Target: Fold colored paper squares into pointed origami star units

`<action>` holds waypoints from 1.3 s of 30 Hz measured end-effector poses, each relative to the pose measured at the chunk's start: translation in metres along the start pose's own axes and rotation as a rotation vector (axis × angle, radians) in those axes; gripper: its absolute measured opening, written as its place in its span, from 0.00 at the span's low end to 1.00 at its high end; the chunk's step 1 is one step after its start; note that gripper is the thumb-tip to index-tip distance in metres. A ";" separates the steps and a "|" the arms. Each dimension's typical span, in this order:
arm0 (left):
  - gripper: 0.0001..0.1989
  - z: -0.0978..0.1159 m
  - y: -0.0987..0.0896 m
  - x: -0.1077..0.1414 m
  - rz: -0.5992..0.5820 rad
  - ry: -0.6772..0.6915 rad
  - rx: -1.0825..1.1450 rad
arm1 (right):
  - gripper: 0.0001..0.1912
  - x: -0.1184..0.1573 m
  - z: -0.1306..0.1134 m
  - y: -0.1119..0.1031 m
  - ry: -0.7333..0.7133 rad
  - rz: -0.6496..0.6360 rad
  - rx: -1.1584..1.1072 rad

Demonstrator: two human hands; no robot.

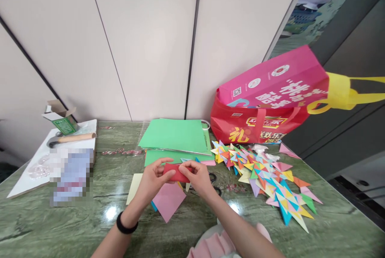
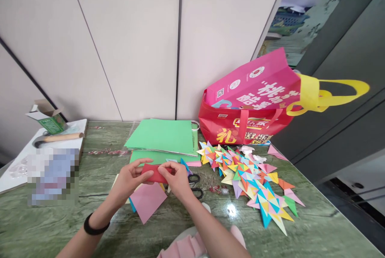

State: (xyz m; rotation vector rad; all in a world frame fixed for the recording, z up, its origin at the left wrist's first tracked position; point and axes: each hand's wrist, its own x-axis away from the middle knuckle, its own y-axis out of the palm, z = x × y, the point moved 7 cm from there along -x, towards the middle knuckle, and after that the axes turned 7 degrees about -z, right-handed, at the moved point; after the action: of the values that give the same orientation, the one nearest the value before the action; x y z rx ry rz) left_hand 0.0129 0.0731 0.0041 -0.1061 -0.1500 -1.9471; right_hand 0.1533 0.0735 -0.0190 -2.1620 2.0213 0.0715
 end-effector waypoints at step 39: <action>0.13 -0.006 0.008 -0.001 -0.111 -0.026 -0.035 | 0.24 -0.001 0.005 0.005 0.117 -0.136 -0.120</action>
State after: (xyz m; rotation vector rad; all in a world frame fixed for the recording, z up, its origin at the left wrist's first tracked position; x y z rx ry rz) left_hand 0.0206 0.0702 -0.0014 -0.1490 -0.1410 -2.0602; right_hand 0.1489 0.0745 -0.0242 -2.4254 1.9702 0.0493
